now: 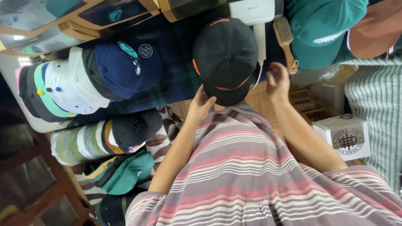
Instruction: The person cleans various caps using a handheld hairdryer and a brush, then places them into cardboard display boxes.
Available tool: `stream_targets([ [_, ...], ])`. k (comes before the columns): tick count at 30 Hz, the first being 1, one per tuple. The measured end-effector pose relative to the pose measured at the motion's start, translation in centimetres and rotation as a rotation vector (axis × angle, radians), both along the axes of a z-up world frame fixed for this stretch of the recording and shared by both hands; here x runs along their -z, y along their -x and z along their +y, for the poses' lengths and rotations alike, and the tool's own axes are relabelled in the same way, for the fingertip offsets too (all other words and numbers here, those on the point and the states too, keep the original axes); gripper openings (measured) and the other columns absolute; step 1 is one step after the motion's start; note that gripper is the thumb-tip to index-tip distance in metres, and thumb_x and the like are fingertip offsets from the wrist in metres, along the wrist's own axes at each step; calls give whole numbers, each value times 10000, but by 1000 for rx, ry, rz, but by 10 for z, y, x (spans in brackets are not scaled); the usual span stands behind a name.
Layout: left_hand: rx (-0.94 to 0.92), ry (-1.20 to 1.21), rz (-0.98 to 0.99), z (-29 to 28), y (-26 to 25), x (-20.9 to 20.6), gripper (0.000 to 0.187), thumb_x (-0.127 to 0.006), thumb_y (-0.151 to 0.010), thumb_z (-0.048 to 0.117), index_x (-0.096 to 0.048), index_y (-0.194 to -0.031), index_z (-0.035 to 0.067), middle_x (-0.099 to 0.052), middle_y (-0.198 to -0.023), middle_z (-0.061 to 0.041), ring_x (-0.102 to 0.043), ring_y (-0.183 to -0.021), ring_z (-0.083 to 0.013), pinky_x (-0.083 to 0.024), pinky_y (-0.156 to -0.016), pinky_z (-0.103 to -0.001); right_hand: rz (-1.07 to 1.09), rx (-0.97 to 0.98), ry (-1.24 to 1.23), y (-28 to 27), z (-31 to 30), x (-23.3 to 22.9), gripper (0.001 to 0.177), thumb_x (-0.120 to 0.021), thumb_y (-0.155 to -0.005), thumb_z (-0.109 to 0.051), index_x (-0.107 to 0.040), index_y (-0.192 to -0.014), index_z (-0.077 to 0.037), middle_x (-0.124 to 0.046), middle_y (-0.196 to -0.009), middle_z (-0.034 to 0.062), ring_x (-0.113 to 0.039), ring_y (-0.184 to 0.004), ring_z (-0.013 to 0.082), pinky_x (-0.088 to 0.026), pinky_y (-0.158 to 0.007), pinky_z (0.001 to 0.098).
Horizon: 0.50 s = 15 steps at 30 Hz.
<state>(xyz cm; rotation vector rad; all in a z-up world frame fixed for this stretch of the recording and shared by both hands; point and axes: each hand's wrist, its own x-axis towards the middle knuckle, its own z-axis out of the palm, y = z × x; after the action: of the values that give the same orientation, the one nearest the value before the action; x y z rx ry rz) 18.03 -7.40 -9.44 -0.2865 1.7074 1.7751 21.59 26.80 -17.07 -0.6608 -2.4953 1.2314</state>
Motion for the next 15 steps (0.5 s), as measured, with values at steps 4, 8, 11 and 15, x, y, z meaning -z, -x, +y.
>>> stream_targets([
  [4, -145, 61, -47, 22, -12, 28, 841, -812, -903, 225, -359, -1606, 139, -628, -1355, -227, -675, -1189, -320, -585, -1007, -431, 71, -261, -366, 25, 60, -16, 663, -739, -825, 2, -532, -1451, -66, -514, -1394, 157, -503, -1302, 372, -401, -1080, 482],
  [8, -287, 170, -14, 30, -15, 30, 757, -817, -892, 190, -454, -1553, 122, -620, -1351, -244, -641, -1226, -334, -565, -1023, -453, -175, -436, -567, 43, 77, -10, 786, -781, -765, -49, -500, -1500, -47, -484, -1367, 211, -480, -1254, 444, -464, -993, 585],
  [11, -427, 260, 144, 40, -5, -5, 686, -757, -934, 128, -456, -1550, 96, -599, -1364, -260, -597, -1265, -353, -533, -1057, -494, -349, -456, -520, 54, 74, -14, 746, -734, -835, -97, -444, -1520, -152, -410, -1290, 162, -496, -1121, 465, -530, -902, 620],
  [15, -603, 420, 416, 48, 6, -61, 528, -652, -1041, 121, -468, -1533, 165, -586, -1403, -138, -619, -1257, -286, -550, -1040, -488, -418, -308, 50, 54, 83, -50, 733, -667, -840, 5, -330, -1460, -196, -630, -1003, 122, -685, -781, 362, -609, -547, 501],
])
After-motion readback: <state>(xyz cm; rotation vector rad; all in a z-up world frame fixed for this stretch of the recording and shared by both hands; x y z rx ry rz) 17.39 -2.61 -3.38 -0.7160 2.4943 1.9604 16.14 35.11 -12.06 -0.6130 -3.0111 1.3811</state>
